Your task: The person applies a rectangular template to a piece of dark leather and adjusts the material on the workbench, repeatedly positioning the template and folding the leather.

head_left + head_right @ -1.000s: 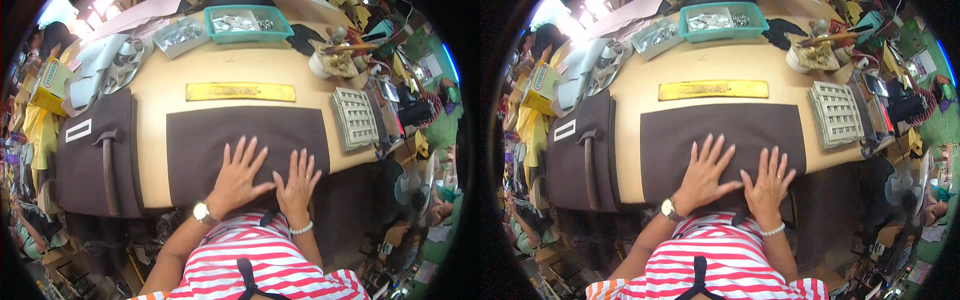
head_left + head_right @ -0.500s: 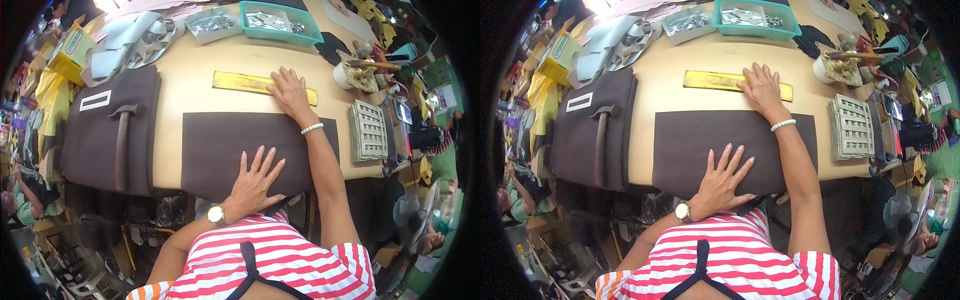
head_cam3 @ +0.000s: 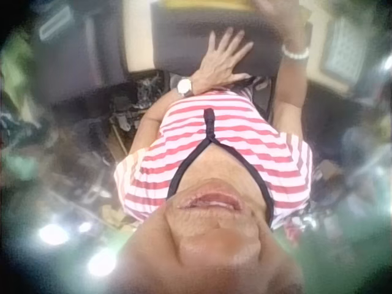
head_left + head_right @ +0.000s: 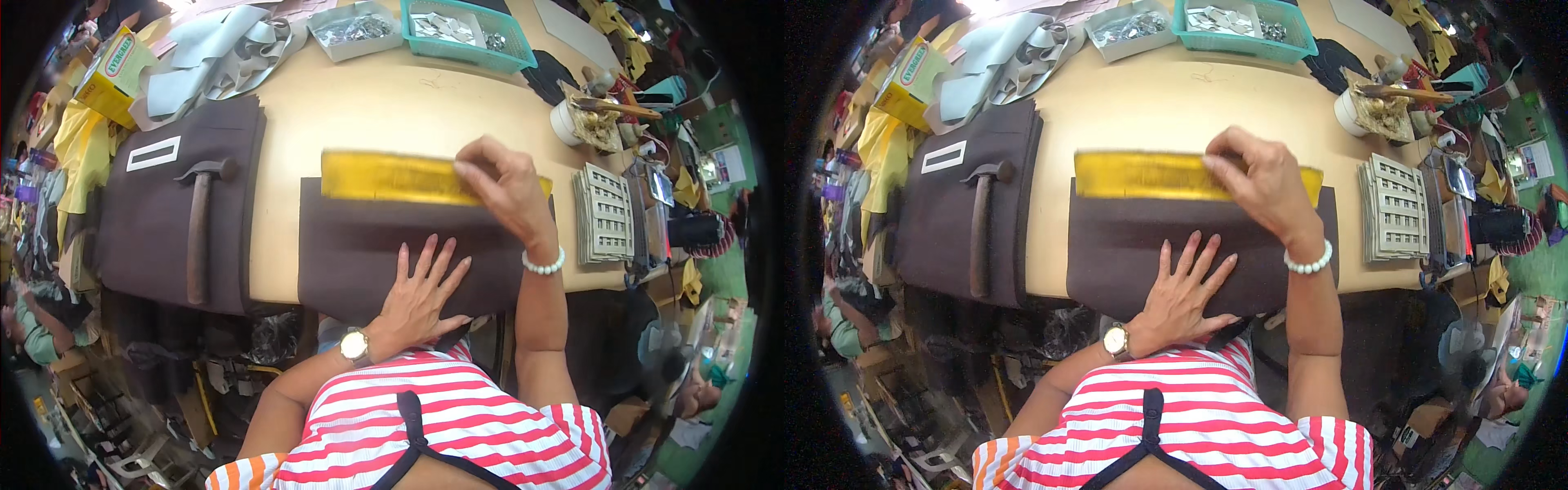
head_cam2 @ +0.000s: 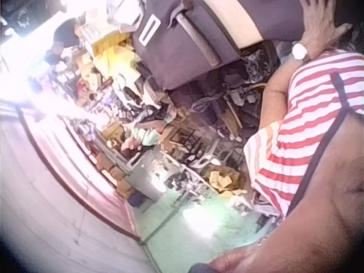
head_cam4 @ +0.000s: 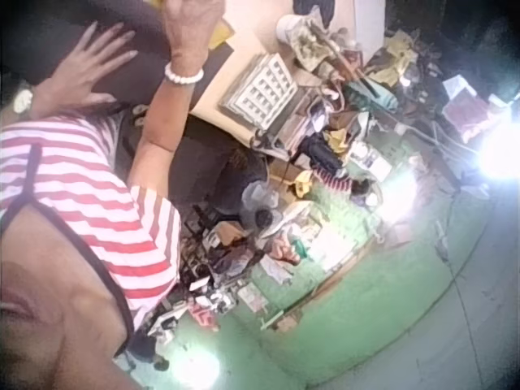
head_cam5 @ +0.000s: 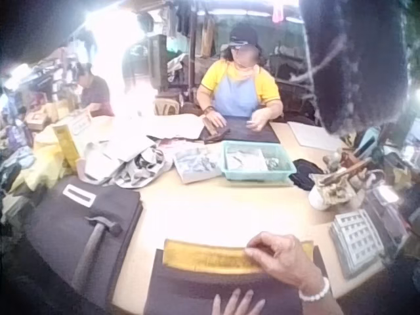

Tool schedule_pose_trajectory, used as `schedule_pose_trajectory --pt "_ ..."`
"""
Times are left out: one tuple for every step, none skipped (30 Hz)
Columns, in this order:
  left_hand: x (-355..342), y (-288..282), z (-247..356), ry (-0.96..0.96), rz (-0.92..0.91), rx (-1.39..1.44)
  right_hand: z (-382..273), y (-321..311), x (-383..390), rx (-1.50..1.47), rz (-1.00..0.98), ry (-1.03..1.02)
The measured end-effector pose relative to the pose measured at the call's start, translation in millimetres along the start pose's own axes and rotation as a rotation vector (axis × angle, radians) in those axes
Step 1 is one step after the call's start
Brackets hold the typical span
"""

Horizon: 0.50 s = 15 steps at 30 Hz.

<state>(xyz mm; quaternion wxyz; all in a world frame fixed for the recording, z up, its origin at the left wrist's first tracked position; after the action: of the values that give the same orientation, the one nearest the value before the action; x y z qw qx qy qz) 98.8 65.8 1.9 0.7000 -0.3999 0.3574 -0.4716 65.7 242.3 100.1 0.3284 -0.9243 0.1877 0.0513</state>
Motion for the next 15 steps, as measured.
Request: schedule_pose_trajectory --pt "-0.9 0.3 0.1 0.011 0.007 -0.005 3.8 3.6 8.7 0.019 -0.035 -0.003" --pt "-1.3 0.4 0.2 0.021 0.014 -0.009 8.6 7.0 16.4 0.056 -0.098 0.073" --pt "-1.3 0.3 0.3 0.028 0.011 -0.010 15.8 9.0 23.6 0.195 0.001 0.005" --pt "-1.9 0.2 0.8 0.038 0.007 -0.011 25.9 11.0 33.0 0.336 0.102 -0.060" --pt "-2.0 -1.2 0.1 0.040 0.008 -0.015 34.9 10.2 42.8 0.401 0.211 -0.031" --pt "-1.2 -2.7 -0.1 0.043 0.012 0.019 42.8 7.5 56.4 0.465 0.321 -0.002" --pt "-1.2 -4.6 1.0 0.056 0.013 0.055 48.6 2.0 71.8 0.534 0.436 0.034" --pt "-0.3 -6.2 0.1 0.060 0.015 0.088 56.3 -0.4 86.4 0.492 0.499 0.099" --pt "0.8 -11.3 -3.0 0.019 0.033 0.088 62.8 -2.7 101.5 0.448 0.562 0.164" --pt "0.2 -18.2 -4.9 -0.002 0.045 0.098 67.5 -7.3 116.7 0.418 0.634 0.241" --pt "1.3 -25.0 -8.4 -0.029 0.057 0.106 70.3 -7.8 126.1 0.431 0.645 0.266" --pt "4.0 -31.9 -15.4 -0.093 0.085 0.092 72.8 -8.5 134.4 0.444 0.655 0.290" --pt "6.4 -40.6 -22.5 -0.192 0.120 0.040 73.4 -10.6 141.0 0.456 0.665 0.312" --pt "9.0 -42.9 -33.8 -0.265 0.179 -0.042 72.4 -12.2 144.7 0.449 0.660 0.347" --pt "11.1 -47.6 -43.2 -0.347 0.236 -0.109 70.0 -12.5 146.8 0.440 0.655 0.382"
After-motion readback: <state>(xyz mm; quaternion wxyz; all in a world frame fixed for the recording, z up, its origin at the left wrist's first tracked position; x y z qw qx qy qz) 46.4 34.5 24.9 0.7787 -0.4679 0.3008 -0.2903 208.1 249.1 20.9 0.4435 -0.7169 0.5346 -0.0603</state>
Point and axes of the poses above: each hand's wrist, its own x-axis away from the middle knuckle, its own y-axis out of the palm, z = x × y, the point moved 3 cm from there along -x, towards the middle knuckle
